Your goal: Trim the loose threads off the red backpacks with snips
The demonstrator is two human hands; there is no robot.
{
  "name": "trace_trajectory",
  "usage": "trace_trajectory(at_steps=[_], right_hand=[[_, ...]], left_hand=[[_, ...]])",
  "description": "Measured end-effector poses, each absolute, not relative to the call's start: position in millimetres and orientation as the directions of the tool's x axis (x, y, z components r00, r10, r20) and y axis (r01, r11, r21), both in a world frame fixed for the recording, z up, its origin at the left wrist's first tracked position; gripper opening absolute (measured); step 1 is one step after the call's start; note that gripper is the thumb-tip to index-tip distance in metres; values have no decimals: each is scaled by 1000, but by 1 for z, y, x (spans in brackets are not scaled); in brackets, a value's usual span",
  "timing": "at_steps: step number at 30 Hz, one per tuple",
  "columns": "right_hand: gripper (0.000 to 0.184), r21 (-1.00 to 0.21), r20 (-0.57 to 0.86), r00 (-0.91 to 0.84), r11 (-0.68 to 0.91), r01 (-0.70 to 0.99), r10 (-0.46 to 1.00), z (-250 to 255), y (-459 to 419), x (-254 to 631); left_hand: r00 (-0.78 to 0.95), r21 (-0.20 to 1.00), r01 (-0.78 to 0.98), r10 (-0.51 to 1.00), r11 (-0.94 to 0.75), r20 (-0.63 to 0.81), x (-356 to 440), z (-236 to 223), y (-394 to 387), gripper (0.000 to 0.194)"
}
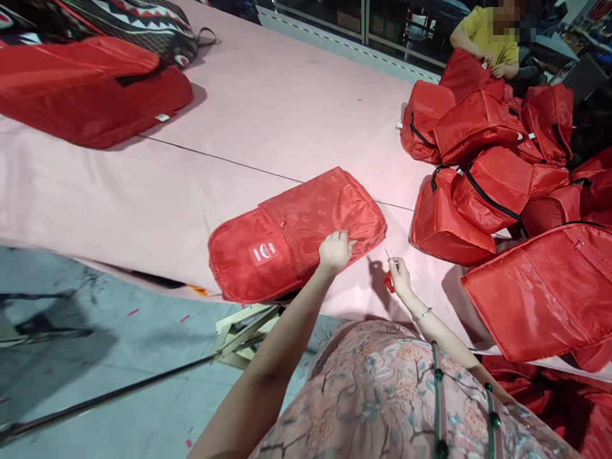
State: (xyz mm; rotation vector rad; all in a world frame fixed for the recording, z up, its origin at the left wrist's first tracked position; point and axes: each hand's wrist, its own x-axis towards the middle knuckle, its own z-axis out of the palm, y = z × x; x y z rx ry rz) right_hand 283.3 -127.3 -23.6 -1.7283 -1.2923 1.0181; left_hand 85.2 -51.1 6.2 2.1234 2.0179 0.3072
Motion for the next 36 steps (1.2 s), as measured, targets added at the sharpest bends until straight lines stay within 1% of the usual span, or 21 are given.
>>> trace_trajectory(at_steps=[3,5,9,12,17,21,28,30,36], right_hand=[[33,-900,-115,139,-163,405,983,-23,-122,277],[32,-896,-78,118,-121,426,990,-21,-117,272],[30,-854,-46,83,-83,513,995,-16,-109,262],[31,-809,-22,86,-68,584,996,-14,-104,255],[30,-753,-55,70,-87,652,996,-10,-97,248],[28,-705,-38,51,-63,706,998,-9,-93,245],[30,-547,-40,43,-58,835,998,-5,-90,239],[30,-544,-44,40,-57,837,998,-2,-92,240],[30,-598,-62,95,-113,793,994,-1,-96,248]], left_hand=[[32,232,973,994,-7,-104,87,10,-43,45],[31,226,974,990,1,-141,85,11,-35,45],[77,246,969,985,-37,-155,77,10,-23,42],[80,256,966,984,-38,-157,75,11,-22,42],[90,266,963,984,-46,-155,77,15,-28,43],[88,265,963,981,-41,-171,78,17,-30,44],[82,250,967,986,-43,-148,78,15,-32,44],[82,249,968,986,-44,-144,78,15,-32,44],[84,254,966,987,-47,-138,78,15,-32,46]])
